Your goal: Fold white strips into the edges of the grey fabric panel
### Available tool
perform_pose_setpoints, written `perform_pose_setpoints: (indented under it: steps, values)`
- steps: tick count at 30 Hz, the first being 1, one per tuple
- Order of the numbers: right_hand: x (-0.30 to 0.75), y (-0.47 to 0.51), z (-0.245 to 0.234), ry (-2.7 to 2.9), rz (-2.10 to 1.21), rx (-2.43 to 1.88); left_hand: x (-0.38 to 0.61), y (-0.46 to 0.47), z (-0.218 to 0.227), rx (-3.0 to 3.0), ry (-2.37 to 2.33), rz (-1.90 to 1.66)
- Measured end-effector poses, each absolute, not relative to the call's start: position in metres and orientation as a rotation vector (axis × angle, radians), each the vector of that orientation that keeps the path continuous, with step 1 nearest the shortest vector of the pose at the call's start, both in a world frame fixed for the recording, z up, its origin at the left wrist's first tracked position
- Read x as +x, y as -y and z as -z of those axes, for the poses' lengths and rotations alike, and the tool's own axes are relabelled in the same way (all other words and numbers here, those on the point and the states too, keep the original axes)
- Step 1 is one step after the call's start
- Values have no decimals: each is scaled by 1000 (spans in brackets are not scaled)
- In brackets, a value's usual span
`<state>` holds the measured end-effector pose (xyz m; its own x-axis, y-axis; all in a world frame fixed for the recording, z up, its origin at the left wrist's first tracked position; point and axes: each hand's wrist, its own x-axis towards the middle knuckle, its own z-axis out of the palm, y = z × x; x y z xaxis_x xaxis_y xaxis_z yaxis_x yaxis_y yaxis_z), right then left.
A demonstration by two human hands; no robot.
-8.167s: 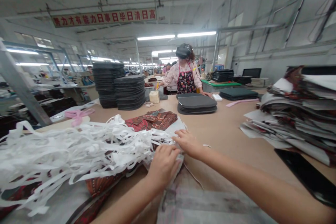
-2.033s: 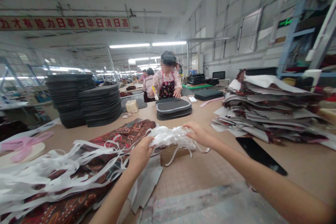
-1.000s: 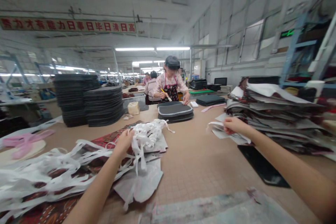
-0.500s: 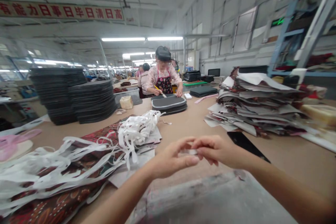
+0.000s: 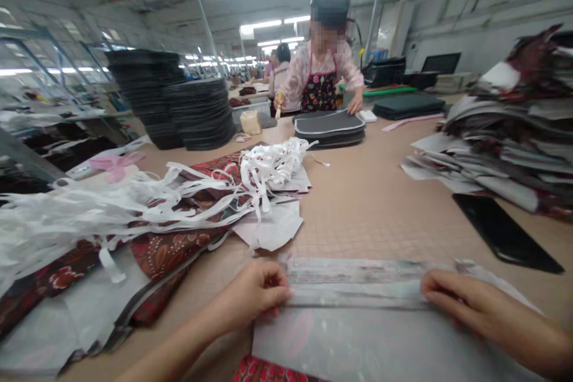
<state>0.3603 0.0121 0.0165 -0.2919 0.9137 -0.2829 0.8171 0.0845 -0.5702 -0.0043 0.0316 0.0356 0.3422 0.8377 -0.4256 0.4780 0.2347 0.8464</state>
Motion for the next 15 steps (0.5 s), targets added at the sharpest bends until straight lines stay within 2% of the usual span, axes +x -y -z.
perform_pose_setpoints:
  steps: [7, 15]
  values:
    - [380, -9, 26, 2186, -756, -1750, -21, -15, -20, 1620, -1415, -505]
    - [385, -8, 40, 2141, -615, -1744, -19, -10, -5, 1757, -1507, -524]
